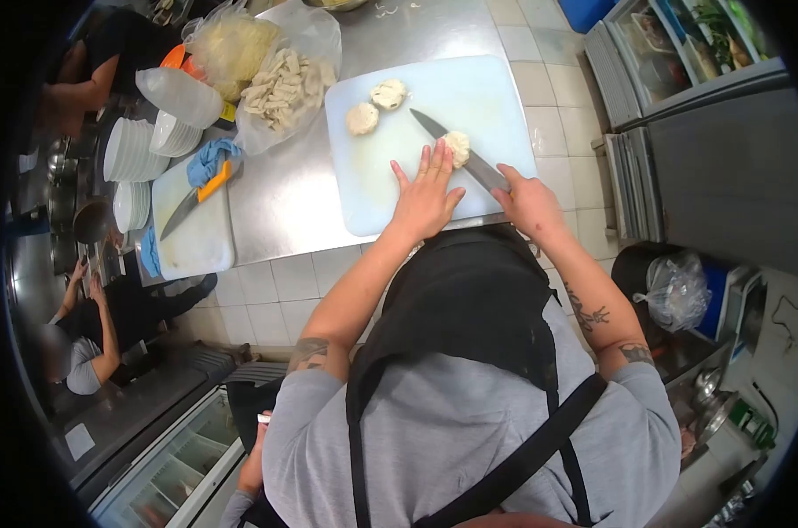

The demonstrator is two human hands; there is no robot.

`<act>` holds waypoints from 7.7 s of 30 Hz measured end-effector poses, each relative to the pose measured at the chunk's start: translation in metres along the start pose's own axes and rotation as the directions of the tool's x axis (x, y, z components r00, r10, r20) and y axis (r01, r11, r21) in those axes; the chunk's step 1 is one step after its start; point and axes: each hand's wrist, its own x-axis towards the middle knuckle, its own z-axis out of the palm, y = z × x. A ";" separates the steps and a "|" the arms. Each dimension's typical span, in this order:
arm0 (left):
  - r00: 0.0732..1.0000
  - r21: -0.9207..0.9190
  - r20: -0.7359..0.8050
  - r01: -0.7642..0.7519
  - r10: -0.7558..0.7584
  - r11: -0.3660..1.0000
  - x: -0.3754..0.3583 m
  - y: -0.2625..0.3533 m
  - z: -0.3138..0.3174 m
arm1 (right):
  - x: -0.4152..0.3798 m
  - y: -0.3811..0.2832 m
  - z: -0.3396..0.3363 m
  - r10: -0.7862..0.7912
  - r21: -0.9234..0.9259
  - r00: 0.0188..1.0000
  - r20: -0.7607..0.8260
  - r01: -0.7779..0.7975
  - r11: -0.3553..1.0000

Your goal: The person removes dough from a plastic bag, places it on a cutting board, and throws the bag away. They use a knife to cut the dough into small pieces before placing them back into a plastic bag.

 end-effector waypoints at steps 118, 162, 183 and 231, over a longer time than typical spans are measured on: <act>0.853 -0.289 -0.517 -0.096 -0.071 0.952 0.003 -0.019 0.017 | -0.041 -0.030 -0.030 -0.112 -0.280 0.938 0.329 0.210 0.937; 0.961 -0.054 -0.187 -0.218 0.205 0.974 0.096 -0.019 0.004 | -0.068 0.103 -0.105 0.008 0.281 0.971 -0.240 0.061 0.958; 0.394 -0.984 -0.175 -0.111 -0.902 0.142 0.091 -0.227 -0.119 | -0.011 0.047 -0.054 -0.031 0.372 1.000 0.002 0.028 0.928; 0.234 -0.356 -0.828 0.484 -0.509 0.800 0.049 -0.361 -0.179 | -0.003 0.027 -0.050 0.058 0.264 0.994 0.097 -0.081 0.961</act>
